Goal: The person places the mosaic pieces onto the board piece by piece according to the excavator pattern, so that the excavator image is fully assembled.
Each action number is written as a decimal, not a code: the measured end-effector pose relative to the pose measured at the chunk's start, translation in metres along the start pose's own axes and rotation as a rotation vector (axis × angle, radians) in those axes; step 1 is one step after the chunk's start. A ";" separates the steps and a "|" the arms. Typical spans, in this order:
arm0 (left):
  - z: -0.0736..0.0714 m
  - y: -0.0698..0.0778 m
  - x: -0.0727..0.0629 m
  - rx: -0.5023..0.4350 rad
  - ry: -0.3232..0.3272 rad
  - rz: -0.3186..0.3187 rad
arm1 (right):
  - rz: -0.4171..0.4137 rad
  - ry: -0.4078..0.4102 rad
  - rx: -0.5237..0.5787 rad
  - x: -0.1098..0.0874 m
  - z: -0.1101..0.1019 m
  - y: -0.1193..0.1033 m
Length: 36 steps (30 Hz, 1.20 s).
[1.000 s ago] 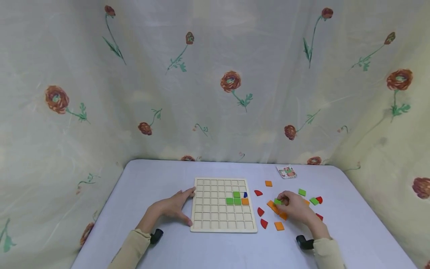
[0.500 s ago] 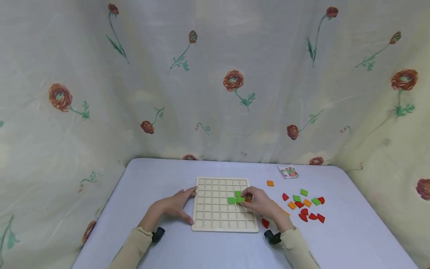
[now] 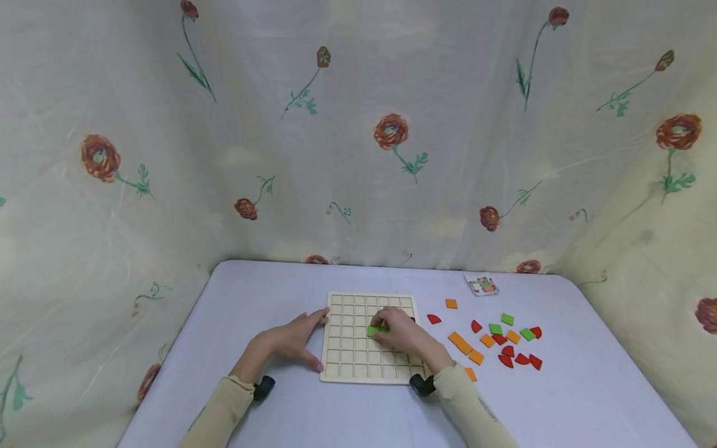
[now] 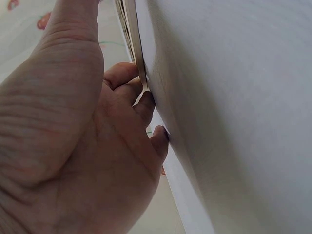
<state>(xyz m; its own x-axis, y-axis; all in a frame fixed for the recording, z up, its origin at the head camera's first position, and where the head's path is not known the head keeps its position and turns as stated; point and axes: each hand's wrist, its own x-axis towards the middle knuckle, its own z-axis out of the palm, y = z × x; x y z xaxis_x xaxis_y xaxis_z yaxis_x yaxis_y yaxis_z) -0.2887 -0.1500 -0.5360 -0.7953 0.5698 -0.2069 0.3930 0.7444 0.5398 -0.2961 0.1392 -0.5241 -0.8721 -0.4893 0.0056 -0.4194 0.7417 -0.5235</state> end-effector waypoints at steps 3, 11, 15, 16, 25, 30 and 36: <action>-0.001 0.001 0.000 -0.004 0.000 -0.010 | -0.010 -0.013 -0.013 0.003 -0.001 -0.001; -0.001 0.003 0.001 -0.002 0.003 0.022 | 0.002 -0.092 -0.007 0.007 -0.010 -0.002; -0.002 0.004 0.002 0.007 0.011 0.034 | 0.009 -0.101 -0.013 0.009 -0.010 -0.004; -0.002 0.004 0.002 0.007 0.011 0.032 | 0.007 -0.100 -0.009 0.010 -0.011 -0.005; 0.000 0.003 0.003 0.000 0.008 0.032 | 0.031 0.012 0.103 -0.007 -0.021 0.009; 0.001 0.003 0.003 0.000 0.006 0.025 | 0.134 0.080 0.205 -0.029 -0.042 0.036; 0.000 0.000 0.001 0.005 0.007 0.028 | 0.298 0.142 0.196 -0.062 -0.070 0.087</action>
<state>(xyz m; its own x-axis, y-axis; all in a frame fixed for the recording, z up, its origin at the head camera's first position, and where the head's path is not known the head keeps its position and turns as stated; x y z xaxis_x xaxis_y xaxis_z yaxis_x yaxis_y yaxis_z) -0.2898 -0.1497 -0.5361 -0.7874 0.5878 -0.1857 0.4172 0.7299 0.5414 -0.2967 0.2665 -0.5102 -0.9804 -0.1873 -0.0608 -0.0983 0.7332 -0.6729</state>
